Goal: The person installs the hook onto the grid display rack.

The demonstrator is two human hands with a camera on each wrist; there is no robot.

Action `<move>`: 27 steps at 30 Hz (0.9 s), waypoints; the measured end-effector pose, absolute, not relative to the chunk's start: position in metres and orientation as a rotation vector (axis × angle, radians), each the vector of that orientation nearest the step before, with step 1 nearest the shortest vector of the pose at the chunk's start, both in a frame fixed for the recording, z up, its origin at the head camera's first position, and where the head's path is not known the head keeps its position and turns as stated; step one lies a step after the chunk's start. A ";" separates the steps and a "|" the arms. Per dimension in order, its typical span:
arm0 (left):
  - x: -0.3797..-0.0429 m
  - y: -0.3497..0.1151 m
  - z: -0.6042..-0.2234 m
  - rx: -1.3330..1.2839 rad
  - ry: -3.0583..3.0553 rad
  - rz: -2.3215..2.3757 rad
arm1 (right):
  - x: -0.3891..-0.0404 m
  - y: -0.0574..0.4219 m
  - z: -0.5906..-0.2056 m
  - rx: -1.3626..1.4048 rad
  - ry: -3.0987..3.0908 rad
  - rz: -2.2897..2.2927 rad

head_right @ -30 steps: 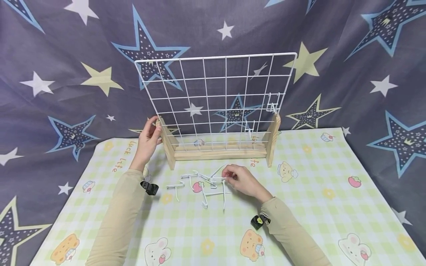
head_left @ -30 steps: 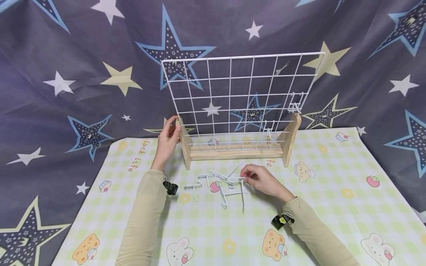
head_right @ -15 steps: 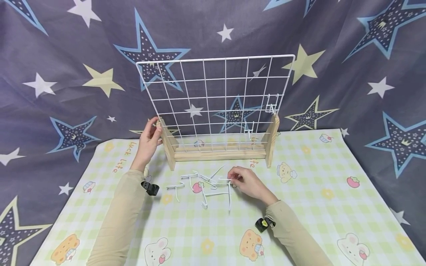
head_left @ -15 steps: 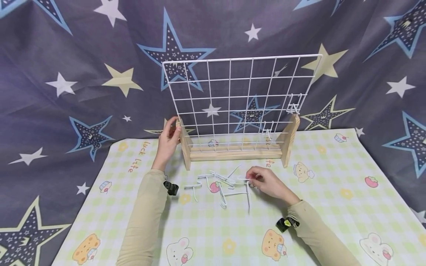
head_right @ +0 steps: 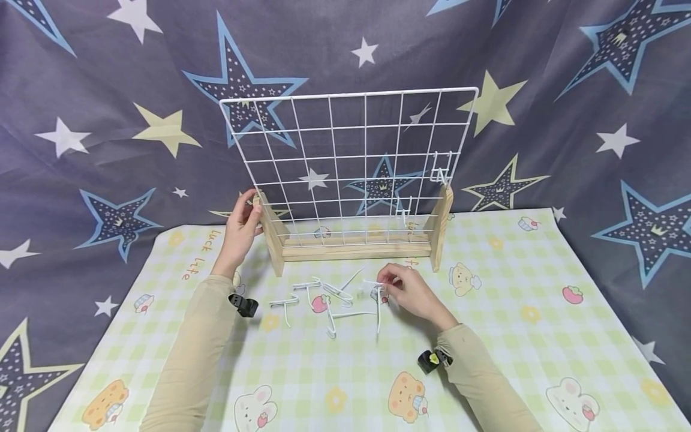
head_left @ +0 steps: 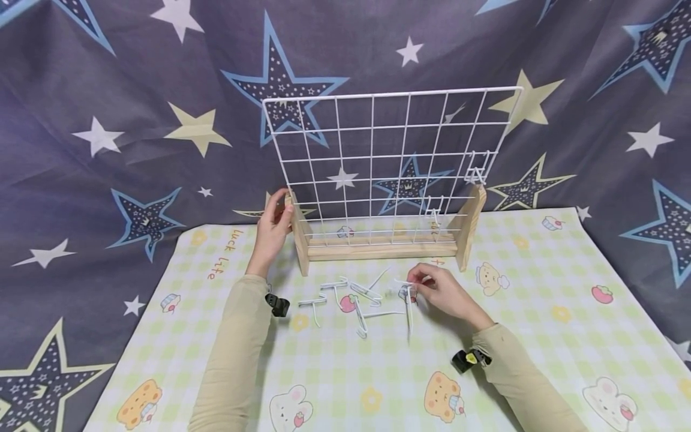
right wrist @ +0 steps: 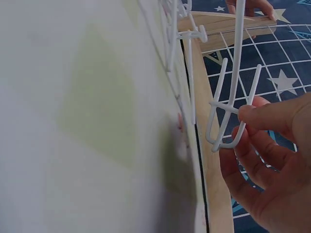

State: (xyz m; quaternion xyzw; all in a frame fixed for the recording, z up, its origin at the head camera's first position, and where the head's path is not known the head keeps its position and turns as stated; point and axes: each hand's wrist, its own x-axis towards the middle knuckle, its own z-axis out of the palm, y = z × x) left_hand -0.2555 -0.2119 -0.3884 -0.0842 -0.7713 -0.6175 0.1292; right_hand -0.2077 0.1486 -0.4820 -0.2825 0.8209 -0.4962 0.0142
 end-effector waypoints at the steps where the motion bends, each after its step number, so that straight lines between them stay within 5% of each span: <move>1: -0.256 -0.212 -0.389 -0.245 -2.243 -1.795 | -0.208 0.148 -0.481 -0.877 2.563 -1.546; 27: -0.256 -0.212 -0.389 -0.239 -2.265 -1.771 | -0.216 0.124 -0.432 -0.992 2.609 -1.689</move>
